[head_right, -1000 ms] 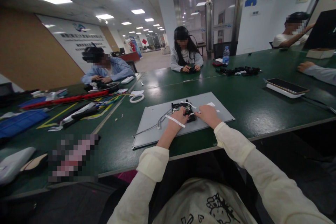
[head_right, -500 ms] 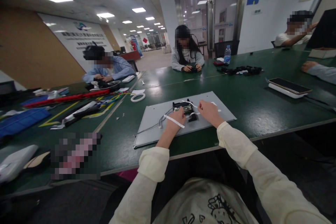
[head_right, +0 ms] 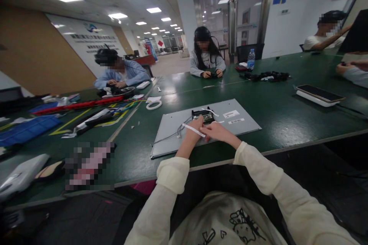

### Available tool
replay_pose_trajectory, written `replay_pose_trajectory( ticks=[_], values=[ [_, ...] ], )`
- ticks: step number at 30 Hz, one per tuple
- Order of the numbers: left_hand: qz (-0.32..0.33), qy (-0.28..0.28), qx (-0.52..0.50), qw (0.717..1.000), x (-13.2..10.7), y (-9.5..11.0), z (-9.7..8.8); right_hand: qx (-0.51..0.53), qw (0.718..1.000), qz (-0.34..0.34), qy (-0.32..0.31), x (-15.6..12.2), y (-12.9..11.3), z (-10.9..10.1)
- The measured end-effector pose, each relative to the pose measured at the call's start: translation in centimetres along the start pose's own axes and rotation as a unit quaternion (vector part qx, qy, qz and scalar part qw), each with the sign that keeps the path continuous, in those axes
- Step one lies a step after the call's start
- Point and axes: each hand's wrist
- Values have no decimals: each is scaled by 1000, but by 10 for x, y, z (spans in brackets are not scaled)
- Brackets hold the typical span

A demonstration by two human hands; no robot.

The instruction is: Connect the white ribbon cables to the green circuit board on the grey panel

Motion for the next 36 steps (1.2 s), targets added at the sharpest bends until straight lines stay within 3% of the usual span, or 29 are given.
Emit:
replay_pose_trajectory(
  ticks=[7,12,15,17,19,22,25,29,36],
  values=[
    [-2,4,7,1000,1,-2,4,201,978,14,-54,-6,-4,-2],
    [-17,39,8,999,-1,1,10,339,939,-52,32,3,-38,-25],
    [-34,44,2,998,-1,0,7,391,912,-101,67,19,-56,-27],
    [-71,63,-24,995,-1,-8,1,394,909,-112,74,32,-60,-20],
    [-150,99,-59,982,-1,-26,-5,389,910,-109,88,45,-57,-9],
    [-272,192,-86,939,-2,-63,-9,367,920,-68,117,63,-45,11],
    [-321,256,-125,903,-4,-96,-4,292,952,-16,92,75,-34,34],
    [-307,281,-164,895,-10,-112,8,171,984,10,45,79,-25,58],
    [-204,248,-117,940,-14,-102,16,137,988,46,44,71,-15,63]
  ],
)
Point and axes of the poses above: each hand's wrist, its own x-axis towards the middle knuckle, its own z-axis out of the palm, y = z × x, and after that the axes turned 15 degrees about x, right-handed
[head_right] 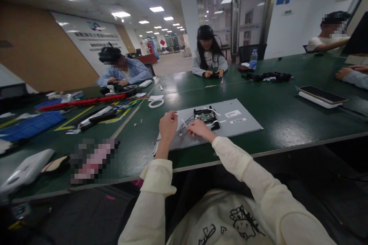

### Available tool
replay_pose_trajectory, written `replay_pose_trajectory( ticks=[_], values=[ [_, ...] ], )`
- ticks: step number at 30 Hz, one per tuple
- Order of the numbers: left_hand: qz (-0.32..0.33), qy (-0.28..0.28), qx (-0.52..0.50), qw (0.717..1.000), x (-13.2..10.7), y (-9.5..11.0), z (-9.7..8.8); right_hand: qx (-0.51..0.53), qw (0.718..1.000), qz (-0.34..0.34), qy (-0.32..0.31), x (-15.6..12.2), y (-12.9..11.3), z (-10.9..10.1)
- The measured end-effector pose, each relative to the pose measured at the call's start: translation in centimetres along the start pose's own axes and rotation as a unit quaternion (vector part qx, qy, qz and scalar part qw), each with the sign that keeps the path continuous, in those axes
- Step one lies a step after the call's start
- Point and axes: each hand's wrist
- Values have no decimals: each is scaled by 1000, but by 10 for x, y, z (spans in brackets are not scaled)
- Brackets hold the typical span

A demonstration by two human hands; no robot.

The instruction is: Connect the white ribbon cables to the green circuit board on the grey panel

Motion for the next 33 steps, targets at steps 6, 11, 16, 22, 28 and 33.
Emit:
replay_pose_trajectory(
  ticks=[6,11,16,22,28,33],
  values=[
    [88,-69,-3,994,1,-4,14,15,1000,22,5,5,7,-1],
    [71,-51,-13,996,3,-9,17,19,999,34,12,10,10,1],
    [24,6,-13,1000,1,-10,12,61,996,-57,31,11,11,2],
    [29,36,-19,999,1,-7,9,21,999,-31,-1,14,9,4],
    [61,-38,-2,997,-2,-4,16,-8,1000,4,12,12,3,6],
    [45,-116,34,992,-6,-5,22,-35,999,-9,6,8,0,6]
  ],
)
Point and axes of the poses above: each hand's wrist, its own x-axis towards the middle knuckle, its own z-axis out of the palm, y = z × x, and after that the axes turned 15 degrees about x, right-handed
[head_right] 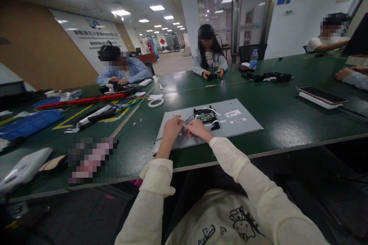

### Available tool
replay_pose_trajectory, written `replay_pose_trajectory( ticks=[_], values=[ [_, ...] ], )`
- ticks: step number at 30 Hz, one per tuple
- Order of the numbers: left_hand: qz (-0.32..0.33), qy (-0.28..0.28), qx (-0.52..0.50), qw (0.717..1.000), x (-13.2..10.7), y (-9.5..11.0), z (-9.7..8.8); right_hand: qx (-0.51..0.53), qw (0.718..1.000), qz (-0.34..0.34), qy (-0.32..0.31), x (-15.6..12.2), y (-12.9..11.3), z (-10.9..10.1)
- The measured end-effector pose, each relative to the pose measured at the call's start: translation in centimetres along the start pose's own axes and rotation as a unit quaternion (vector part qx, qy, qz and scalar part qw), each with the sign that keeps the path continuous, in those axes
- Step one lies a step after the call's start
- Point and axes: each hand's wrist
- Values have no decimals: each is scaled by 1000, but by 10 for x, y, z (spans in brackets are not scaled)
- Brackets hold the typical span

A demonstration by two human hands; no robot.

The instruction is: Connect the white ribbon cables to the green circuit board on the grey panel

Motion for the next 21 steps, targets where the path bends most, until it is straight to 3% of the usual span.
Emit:
replay_pose_trajectory(
  ticks=[7,13,21],
  values=[
    [-4,-24,19,1000,-1,-1,4,-28,1000,-4,-10,-2,0,0],
    [9,-63,-1,998,-2,-7,5,-113,993,-17,-5,-1,-1,2],
    [44,-83,-51,994,2,-15,7,-255,961,-95,40,-13,-4,9]
  ],
)
Point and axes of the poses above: each hand's wrist, its own x-axis towards the middle knuckle, its own z-axis out of the palm, y = z × x, and after that the axes turned 15 degrees about x, right-handed
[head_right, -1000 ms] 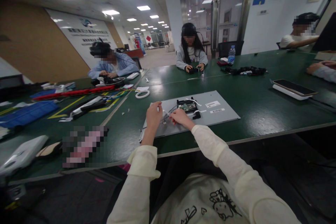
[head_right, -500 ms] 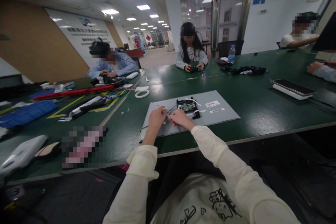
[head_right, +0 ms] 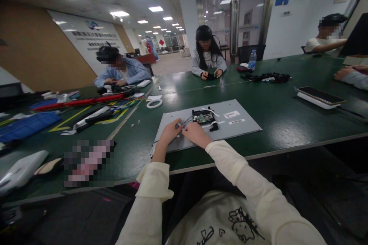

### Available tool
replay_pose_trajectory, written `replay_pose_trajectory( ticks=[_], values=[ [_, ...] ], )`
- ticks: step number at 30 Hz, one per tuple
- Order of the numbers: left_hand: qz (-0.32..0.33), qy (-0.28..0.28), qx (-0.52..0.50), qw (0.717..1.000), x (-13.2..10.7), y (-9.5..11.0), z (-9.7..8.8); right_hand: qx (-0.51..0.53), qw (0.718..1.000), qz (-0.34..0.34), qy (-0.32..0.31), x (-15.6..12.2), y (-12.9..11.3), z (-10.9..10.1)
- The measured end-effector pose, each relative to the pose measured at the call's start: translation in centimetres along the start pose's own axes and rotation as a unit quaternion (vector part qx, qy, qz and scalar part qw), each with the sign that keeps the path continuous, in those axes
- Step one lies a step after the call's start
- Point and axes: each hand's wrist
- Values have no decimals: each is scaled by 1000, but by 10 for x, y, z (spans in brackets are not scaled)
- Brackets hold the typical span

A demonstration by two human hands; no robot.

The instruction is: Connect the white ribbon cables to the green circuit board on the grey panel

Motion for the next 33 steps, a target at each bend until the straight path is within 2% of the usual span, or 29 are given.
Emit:
replay_pose_trajectory(
  ticks=[9,14,19,23,26,28,30,33],
  values=[
    [21,-13,-10,1000,0,-2,-1,-57,998,-9,17,-3,-1,5],
    [24,-18,-31,999,0,-4,2,-43,998,-22,30,-6,-1,4],
    [63,-26,-37,997,2,-9,7,-21,999,-36,27,-11,-3,4],
    [80,-46,-23,995,1,-9,3,34,996,-86,-2,-18,-2,0],
    [77,-58,-33,995,1,-6,-1,49,983,-172,-32,-24,2,-13],
    [50,-45,-65,996,2,-4,-3,16,965,-253,-67,-29,7,-28],
    [1,0,-108,994,4,-3,-4,-41,943,-309,-113,-34,15,-48],
    [-70,89,-147,983,7,-5,-5,-129,937,-294,-138,-44,34,-81]
  ],
)
Point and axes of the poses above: each hand's wrist, its own x-axis towards the middle knuckle, its own z-axis out of the palm, y = z × x, and after that the axes turned 15 degrees about x, right-handed
